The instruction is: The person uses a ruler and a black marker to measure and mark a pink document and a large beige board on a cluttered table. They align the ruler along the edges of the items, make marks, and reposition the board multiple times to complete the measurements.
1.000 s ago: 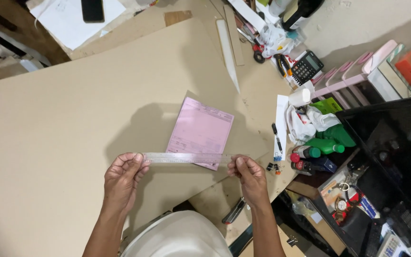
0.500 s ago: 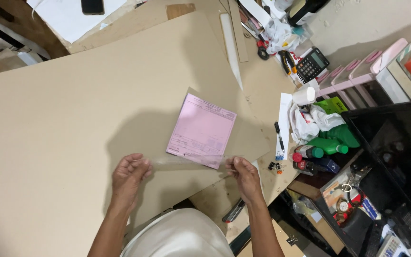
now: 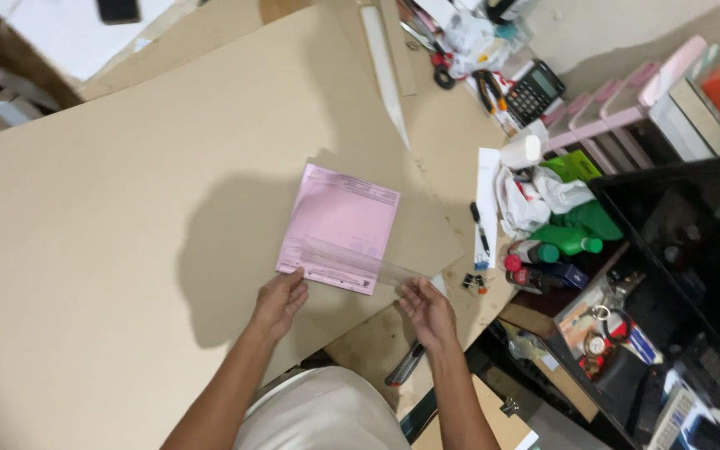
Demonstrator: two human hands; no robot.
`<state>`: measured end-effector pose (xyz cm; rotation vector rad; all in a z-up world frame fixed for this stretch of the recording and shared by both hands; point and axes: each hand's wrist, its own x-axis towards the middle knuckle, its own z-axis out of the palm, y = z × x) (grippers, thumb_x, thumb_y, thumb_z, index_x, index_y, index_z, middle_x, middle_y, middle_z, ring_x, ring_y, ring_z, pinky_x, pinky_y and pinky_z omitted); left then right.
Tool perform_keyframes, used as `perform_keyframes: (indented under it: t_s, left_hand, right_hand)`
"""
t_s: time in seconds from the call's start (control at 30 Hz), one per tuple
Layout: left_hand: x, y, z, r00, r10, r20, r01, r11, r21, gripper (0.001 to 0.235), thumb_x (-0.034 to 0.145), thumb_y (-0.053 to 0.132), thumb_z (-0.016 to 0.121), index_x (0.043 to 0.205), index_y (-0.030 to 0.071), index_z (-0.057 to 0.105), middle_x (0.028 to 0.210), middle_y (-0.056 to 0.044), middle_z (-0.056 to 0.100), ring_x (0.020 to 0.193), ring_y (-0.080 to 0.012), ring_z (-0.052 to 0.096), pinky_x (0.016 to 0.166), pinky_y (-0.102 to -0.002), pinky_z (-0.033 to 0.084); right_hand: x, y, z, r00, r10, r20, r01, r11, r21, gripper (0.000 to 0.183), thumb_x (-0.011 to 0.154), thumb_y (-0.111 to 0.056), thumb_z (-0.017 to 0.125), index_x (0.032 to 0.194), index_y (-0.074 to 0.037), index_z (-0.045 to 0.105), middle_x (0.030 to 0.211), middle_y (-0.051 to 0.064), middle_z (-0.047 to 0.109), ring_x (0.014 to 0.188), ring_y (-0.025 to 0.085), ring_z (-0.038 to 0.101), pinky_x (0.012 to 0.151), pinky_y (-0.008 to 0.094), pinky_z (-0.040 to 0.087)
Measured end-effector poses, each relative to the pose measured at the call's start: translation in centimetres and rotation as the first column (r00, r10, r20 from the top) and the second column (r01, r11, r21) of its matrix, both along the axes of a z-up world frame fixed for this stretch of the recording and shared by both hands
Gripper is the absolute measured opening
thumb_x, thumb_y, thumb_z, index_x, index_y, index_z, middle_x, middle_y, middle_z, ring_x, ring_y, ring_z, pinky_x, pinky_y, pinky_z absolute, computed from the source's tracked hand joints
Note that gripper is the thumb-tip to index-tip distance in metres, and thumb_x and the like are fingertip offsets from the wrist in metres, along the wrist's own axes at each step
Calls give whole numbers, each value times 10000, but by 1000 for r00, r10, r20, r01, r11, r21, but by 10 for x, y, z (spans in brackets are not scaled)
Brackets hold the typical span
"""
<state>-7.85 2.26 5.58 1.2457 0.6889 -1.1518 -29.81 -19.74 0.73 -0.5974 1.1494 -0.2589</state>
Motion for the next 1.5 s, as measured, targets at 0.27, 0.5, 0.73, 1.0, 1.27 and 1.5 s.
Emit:
perform_keyframes:
  t_s: [0.27,0.5,0.73,1.0,1.27,1.5]
  left_hand:
    - [-9,-44,21,969,235,77,-241,966,90,421,873,209,828,1131,70,525,960,1,416,944,-125,506,991,-292,452]
    - [-2,-86,39,918,282,279,-303,952,37,693,859,116,796,1447,155,431,1318,-147,516,1213,-343,616,962,-550,587]
    - [15,-98,2,862,152,483,-175,984,3,586,944,132,699,1435,167,381,1367,-168,513,1227,-382,609,863,-610,608]
    - [59,-57,8,765,-5,644,110,986,-124,454,884,143,718,1317,247,627,1247,29,732,1057,-129,721,763,-332,624]
    - [34,0,79,582,-175,794,441,888,-128,461,963,80,599,1395,147,450,1383,-80,621,1217,-213,653,851,-363,596]
    - [-16,31,142,204,-407,890,647,739,190,416,986,95,626,1332,33,404,1214,-103,518,1078,-190,541,905,-307,457]
  right_hand:
    - [-6,7,38,998,-60,13,60,998,-6,176,1047,-256,591,1064,-109,687,960,-23,610,1012,159,691,899,329,521]
    - [-70,4,11,979,-203,25,203,979,-20,170,1020,-288,643,1024,-133,715,950,-24,641,993,176,718,809,337,519]
    - [-120,43,-8,929,-369,39,370,929,-27,159,1007,-290,652,1001,-153,731,930,-18,701,957,187,727,828,353,553]
    - [-181,114,-18,809,-537,239,555,832,-7,164,1014,-246,642,1035,-94,699,961,65,756,868,162,718,739,300,567]
    - [-266,230,54,683,-679,271,731,642,-233,126,979,-234,692,985,-109,673,952,49,702,854,184,660,685,335,535]
    - [-318,311,106,517,-838,175,803,403,-440,133,1029,-288,649,1038,-157,672,971,-21,718,936,134,710,753,309,553]
